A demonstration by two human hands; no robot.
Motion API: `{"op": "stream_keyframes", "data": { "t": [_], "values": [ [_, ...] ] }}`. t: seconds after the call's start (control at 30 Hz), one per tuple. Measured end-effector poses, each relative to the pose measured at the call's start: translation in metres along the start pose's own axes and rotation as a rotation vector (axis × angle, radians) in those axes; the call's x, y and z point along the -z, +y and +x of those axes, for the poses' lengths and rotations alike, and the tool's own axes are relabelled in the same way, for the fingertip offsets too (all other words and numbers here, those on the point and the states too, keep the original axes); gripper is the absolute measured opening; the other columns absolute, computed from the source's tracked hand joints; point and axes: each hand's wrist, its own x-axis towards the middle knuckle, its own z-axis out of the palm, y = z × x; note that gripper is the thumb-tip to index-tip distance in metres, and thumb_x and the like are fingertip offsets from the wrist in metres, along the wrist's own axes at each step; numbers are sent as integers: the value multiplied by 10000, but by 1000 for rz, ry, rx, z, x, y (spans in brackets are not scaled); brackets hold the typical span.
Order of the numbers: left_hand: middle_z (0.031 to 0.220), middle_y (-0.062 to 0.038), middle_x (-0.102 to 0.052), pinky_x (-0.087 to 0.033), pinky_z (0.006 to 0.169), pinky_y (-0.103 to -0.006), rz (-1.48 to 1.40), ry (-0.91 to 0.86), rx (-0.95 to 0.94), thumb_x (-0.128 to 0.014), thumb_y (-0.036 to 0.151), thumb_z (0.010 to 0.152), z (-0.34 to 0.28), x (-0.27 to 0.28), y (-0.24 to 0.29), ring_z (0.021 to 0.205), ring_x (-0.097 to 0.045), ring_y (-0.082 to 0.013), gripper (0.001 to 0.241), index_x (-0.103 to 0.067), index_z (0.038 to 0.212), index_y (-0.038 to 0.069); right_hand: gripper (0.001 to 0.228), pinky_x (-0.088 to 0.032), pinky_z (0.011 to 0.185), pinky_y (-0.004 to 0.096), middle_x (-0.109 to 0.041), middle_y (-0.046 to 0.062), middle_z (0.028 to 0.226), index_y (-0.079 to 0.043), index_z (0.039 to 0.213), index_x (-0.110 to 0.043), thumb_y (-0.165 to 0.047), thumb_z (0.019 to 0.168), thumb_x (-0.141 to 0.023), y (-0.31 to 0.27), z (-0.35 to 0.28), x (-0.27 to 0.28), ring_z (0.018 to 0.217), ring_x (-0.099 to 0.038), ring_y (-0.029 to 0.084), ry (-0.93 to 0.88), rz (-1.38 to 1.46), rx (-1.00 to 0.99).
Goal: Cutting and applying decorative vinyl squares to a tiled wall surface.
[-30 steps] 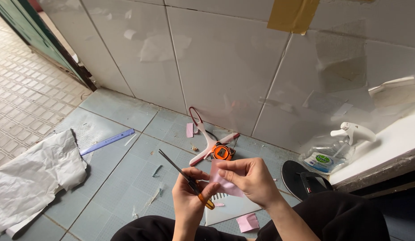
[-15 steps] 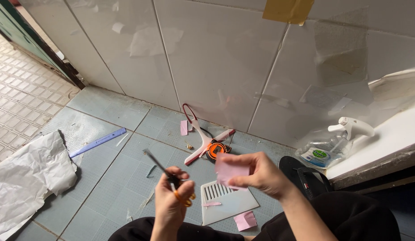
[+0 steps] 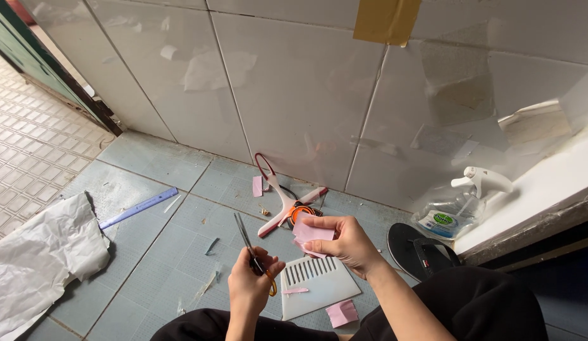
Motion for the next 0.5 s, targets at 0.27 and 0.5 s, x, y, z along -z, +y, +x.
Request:
{"op": "stream_keyframes", "data": {
  "t": [0.27,0.5],
  "values": [
    [850,-66,-774,-599,640,-275,59,-58,-143,-815,178,821,-7,-7,5,705,-745,-114,339,-625,1057,26,566,-603,787,253,-787,153,1073,58,1266,-711,-27,727,-862,7,-1,6,864,-740,125,41,-66,77],
    [785,-70,-721,-533,434,-291,70,-393,-189,-729,195,899,-25,2,36,516,-684,-142,338,-571,1152,35,545,-619,793,278,-784,149,1065,60,1265,-697,41,738,-836,11,4,6,885,-745,143,12,6,142]
  ]
}}
